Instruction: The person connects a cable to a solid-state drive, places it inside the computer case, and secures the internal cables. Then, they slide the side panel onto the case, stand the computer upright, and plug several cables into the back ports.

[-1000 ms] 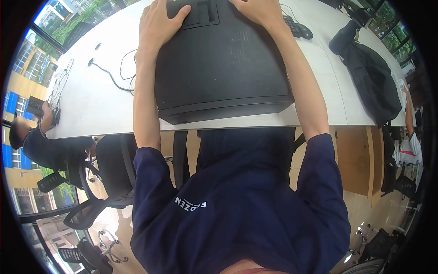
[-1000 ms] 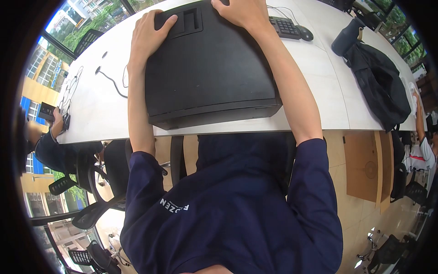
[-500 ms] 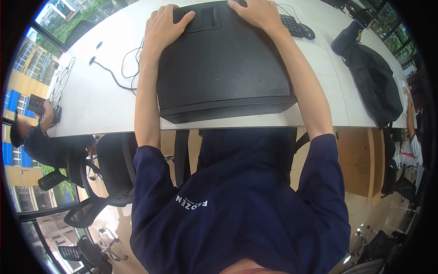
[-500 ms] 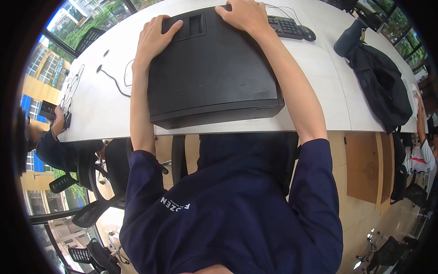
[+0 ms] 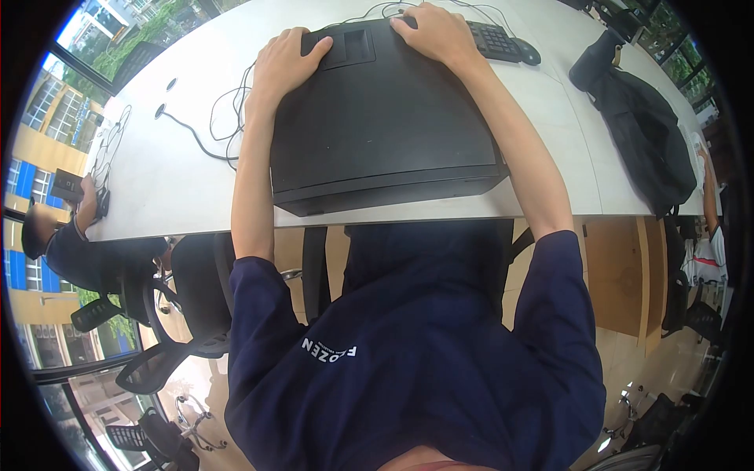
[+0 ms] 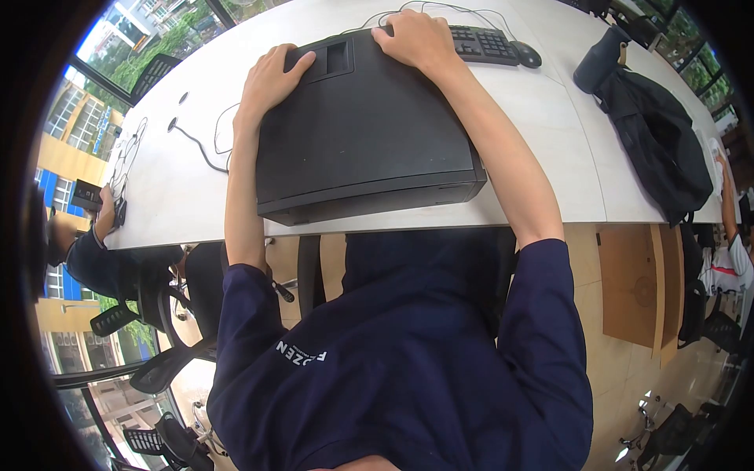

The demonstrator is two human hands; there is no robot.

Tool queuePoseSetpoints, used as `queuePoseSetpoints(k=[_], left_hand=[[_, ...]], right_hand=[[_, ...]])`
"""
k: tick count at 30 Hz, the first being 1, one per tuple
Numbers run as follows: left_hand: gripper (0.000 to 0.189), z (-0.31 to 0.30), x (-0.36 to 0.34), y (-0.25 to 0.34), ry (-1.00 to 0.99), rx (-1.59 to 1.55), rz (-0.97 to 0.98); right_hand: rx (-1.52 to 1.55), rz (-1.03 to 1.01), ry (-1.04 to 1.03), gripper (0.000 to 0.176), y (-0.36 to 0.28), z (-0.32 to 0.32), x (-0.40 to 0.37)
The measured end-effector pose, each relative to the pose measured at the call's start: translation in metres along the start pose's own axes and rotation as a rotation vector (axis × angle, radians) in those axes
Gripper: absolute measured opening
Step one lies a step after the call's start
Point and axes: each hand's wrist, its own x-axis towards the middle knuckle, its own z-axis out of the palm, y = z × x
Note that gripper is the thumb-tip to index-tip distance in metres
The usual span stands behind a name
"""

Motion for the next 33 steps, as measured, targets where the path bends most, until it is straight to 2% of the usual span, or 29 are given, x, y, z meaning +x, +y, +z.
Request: queuePoseSetpoints(k=[2, 4, 6, 7, 9, 11, 13, 14, 15, 17, 18, 22, 33], left_hand=[[0.064, -0.001, -0.002, 0.005, -0.118, -0.048, -0.064], [0.063, 0.006, -0.005, 0.001, -0.142, -0.014, -0.014], [0.064, 0.009, -0.007, -0.003, -0.216, 0.028, 0.025], [0.064, 0.01, -0.007, -0.006, -0.204, 0.034, 0.023], [0.061, 0.004, -0.007, -0.002, -0.213, -0.033, 0.039], [0.061, 0.004, 0.002, -0.006, -0.169, -0.045, 0.056], [0.061, 0.006, 0.016, -0.006, -0.287, 0.024, -0.181], [0.058, 0.022, 0.016, -0.011, -0.124, 0.033, -0.151], [0.058, 0.022, 0.018, -0.007, -0.109, 0.035, -0.152], [0.055, 0.024, 0.026, 0.001, -0.273, -0.093, -0.145], [0.056, 0.024, 0.03, 0.005, -0.334, -0.063, -0.143], [0.061, 0.033, 0.04, 0.001, -0.433, -0.034, -0.153], [0.061, 0.035, 0.029, 0.01, -0.373, -0.005, -0.16]], right_hand=[[-0.085, -0.046, 0.036, 0.046, 0.005, 0.007, -0.008], [-0.172, -0.095, 0.075, 0.046, 0.008, 0.008, -0.013], [-0.073, -0.037, -0.051, 0.046, 0.01, 0.013, -0.013], [-0.072, -0.046, -0.041, 0.046, 0.012, 0.013, -0.011], [-0.034, -0.033, -0.212, 0.046, 0.009, 0.008, -0.006], [-0.063, -0.054, -0.23, 0.047, 0.008, 0.007, -0.001], [-0.077, -0.058, -0.322, 0.05, 0.009, 0.01, 0.006], [-0.088, -0.058, -0.38, 0.052, 0.006, 0.005, 0.009], [-0.094, -0.067, -0.368, 0.052, 0.003, 0.003, 0.012], [-0.094, -0.038, -0.403, 0.055, -0.001, 0.003, 0.016], [0.011, 0.024, -0.446, 0.059, 0.0, 0.002, 0.018], [0.031, 0.102, -0.451, 0.065, 0.002, 0.008, 0.023], [0.02, 0.099, -0.399, 0.066, 0.003, 0.013, 0.016]])
